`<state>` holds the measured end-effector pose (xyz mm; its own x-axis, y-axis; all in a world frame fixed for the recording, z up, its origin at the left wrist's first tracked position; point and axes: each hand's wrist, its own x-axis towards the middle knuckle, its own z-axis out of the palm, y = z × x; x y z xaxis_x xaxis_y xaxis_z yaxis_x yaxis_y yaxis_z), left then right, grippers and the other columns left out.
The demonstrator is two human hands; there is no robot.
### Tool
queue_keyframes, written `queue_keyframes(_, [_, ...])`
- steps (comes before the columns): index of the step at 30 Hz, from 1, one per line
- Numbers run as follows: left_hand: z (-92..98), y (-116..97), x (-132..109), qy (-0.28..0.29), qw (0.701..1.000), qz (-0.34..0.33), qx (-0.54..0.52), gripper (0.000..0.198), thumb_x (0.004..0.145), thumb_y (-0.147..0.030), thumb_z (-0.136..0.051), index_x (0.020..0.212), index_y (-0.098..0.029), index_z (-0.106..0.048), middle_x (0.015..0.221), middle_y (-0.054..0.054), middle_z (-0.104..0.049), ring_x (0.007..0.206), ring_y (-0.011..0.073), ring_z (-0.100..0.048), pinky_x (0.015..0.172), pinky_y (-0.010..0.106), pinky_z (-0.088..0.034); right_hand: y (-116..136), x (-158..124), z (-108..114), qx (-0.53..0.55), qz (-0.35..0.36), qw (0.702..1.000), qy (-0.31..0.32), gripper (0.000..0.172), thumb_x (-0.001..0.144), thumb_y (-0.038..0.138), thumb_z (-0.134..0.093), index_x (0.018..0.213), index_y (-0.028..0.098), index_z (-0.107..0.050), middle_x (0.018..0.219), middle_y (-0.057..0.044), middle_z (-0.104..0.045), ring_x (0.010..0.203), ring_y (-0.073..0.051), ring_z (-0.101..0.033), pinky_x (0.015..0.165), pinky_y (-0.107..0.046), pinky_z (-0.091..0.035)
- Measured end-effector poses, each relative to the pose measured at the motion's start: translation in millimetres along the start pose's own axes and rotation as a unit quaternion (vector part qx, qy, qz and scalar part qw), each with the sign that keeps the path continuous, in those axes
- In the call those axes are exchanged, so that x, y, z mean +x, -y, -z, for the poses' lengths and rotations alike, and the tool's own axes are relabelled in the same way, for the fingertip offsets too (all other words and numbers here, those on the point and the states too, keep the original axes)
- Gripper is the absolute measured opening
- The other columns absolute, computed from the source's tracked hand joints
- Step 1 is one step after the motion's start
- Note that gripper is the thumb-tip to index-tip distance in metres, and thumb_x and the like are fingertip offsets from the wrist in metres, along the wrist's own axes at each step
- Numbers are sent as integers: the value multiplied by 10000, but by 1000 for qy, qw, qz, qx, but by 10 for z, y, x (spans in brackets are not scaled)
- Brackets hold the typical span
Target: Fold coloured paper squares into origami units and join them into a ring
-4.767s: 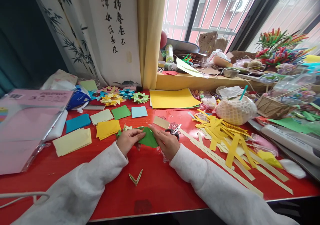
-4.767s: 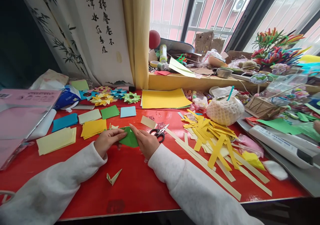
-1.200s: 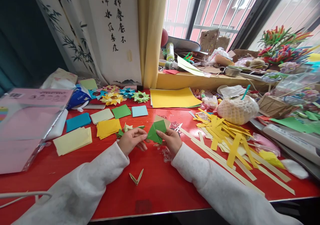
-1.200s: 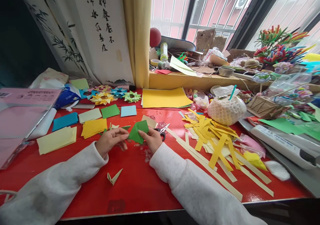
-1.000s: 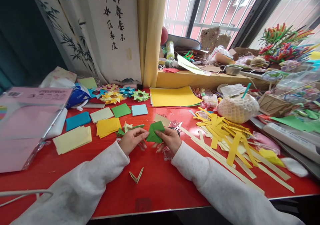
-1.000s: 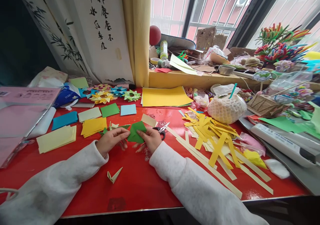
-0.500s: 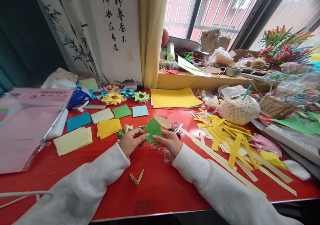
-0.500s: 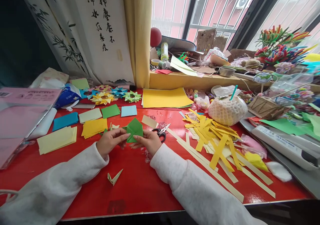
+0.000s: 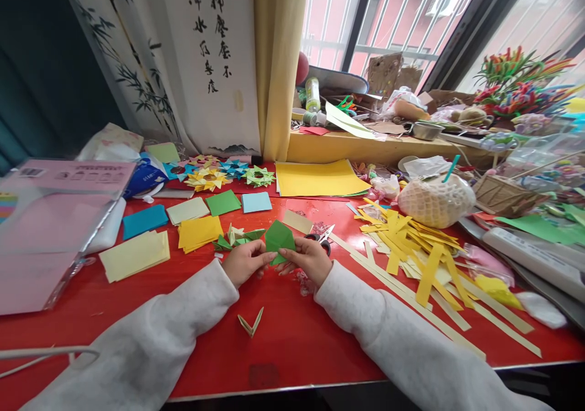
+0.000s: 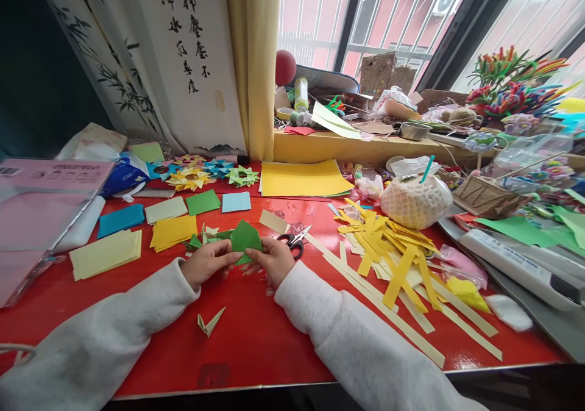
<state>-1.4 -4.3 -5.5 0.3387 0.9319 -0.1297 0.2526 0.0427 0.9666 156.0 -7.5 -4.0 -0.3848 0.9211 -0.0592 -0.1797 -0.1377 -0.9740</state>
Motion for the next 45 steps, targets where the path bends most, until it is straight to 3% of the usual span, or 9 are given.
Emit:
queue_keyframes(5, [5,24,-3,-27,997,-30,69,293,677,-392,-526,566,-181,-356,432,-79,-413,392,81,-420,418,202,-326,22,-16,-14,-8,-2,1000,-3,337,618,415,-599,803,134,-601,668,-28,-627,510,-136,-596,521,-277,-503])
queue_keyframes(10, [-2,-4,-17,-34,991,-67,109,250,683,-386,-523,602,-174,-418,501,-57,-453,454,89,-445,451,204,-351,3,-8,2,-19,9,1000,-12,348,589,388,-633,823,135,-595,650,-21,-627,492,-137,-591,500,-273,-501])
queue_keyframes(16, [20,-75,-24,-66,994,-73,46,244,694,-402,-517,643,-170,-465,487,-60,-443,448,85,-457,465,206,-378,2,-12,20,-16,-2,1000,2,304,601,371,-626,792,137,-589,554,-5,-612,470,-155,-590,464,-279,-486])
queue_keyframes(23, [36,-89,-8,-53,997,-57,-28,282,650,-392,-580,591,-156,-439,465,-65,-440,421,66,-434,445,200,-364,-8,-13,27,-17,-6,1000,23,257,615,349,-622,746,133,-575,578,-13,-625,482,-152,-590,467,-279,-487])
queue_keyframes(31, [32,-29,7,-73,995,-63,22,266,664,-385,-564,602,-161,-436,448,-67,-438,416,75,-436,445,202,-349,-1,-18,-7,-13,-19,999,27,302,605,354,-631,789,123,-573,581,-14,-625,488,-150,-595,487,-281,-500])
queue_keyframes(37, [39,6,-6,-45,995,-55,68,224,660,-362,-565,628,-161,-472,499,-54,-473,467,92,-475,478,208,-364,-30,4,3,-12,0,1000,-1,356,584,380,-638,805,107,-582,654,-25,-616,569,-157,-598,511,-282,-513])
queue_keyframes(42, [48,-9,4,-71,995,-61,28,227,662,-360,-564,634,-157,-466,498,-59,-451,442,81,-453,460,206,-361,-18,-2,8,-14,-31,999,23,329,646,412,-576,798,127,-516,486,12,-574,420,-137,-574,409,-245,-479])
queue_keyframes(45, [33,-16,14,-31,998,-51,-18,239,628,-360,-594,666,-145,-495,534,-44,-477,452,86,-461,455,215,-380,-21,-7,7,-17,-17,999,21,309,635,412,-586,744,138,-489,428,33,-537,385,-130,-557,375,-224,-456])
